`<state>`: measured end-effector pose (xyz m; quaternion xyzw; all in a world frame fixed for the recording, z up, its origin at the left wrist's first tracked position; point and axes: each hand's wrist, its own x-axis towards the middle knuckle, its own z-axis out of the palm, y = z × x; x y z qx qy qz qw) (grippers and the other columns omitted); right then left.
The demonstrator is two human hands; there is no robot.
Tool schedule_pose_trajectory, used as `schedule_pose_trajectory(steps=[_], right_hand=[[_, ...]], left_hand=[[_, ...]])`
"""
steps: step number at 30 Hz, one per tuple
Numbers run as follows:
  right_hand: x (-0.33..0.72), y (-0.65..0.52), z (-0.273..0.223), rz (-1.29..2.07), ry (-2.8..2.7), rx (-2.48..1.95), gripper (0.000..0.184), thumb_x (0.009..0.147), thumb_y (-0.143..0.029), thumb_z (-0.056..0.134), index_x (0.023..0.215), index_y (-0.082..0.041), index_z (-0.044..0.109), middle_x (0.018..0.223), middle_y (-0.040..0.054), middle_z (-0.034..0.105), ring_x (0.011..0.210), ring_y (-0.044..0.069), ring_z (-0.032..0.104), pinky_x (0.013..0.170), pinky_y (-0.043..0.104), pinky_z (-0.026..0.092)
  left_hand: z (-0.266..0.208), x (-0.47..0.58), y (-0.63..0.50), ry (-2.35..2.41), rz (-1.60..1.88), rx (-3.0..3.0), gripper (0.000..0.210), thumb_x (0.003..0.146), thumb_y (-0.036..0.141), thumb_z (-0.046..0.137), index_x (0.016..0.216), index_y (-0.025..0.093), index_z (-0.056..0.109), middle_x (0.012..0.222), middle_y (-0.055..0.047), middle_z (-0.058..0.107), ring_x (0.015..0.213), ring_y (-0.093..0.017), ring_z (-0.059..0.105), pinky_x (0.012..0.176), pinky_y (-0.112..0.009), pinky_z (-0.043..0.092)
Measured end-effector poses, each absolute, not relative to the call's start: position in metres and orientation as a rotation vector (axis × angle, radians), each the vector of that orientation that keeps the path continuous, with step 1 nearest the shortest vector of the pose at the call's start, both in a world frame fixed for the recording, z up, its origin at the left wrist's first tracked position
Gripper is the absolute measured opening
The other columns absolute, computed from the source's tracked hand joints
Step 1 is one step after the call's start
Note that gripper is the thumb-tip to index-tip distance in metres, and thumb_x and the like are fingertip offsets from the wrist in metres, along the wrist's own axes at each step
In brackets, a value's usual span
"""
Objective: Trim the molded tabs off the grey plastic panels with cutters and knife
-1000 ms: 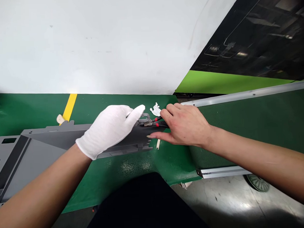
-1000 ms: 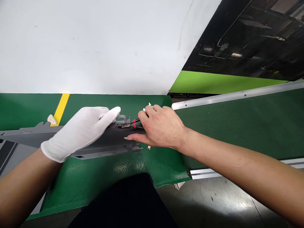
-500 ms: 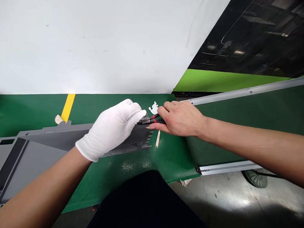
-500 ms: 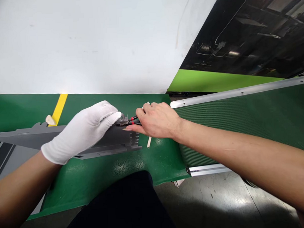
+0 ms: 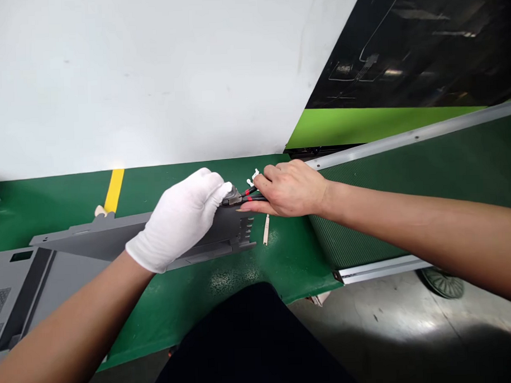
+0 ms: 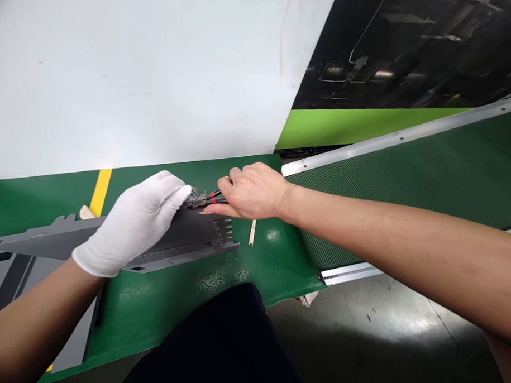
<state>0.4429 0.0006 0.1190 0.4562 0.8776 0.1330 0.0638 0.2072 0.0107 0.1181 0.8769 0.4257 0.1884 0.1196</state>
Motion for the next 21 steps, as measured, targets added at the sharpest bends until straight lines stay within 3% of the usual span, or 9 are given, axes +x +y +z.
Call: schedule_pose_trajectory(steps=[14,21], right_hand=[[0.4427,-0.0023,0.1195,0.513,2.747,1.3,0.08,0.1,-0.077,0.017,0.104,-0.012,0.063,0.1,0.0164,0.066,0.085,0.026,0.059,0.062,0.035,0.02],[0.4375,-0.0042,0.1223,0.581,2.671,1.262,0.078,0.101,-0.073,0.019,0.112,-0.008,0.061,0.095,0.0162,0.067,0.084,0.029,0.065,0.073,0.038,0.04]], left_hand=[[0.1146,0.2027,0.0132,1.193,0.591,2.567,0.025,0.106,0.027,0.042,0.087,0.022,0.057,0.089,-0.003,0.06,0.081,-0.02,0.058,0.076,-0.034,0.045],[0.1137,0.2028,0.0147,1.2,0.635,2.518,0.029,0.108,0.034,0.039,0.089,0.022,0.058,0.089,-0.003,0.061,0.08,-0.02,0.059,0.077,-0.034,0.046]])
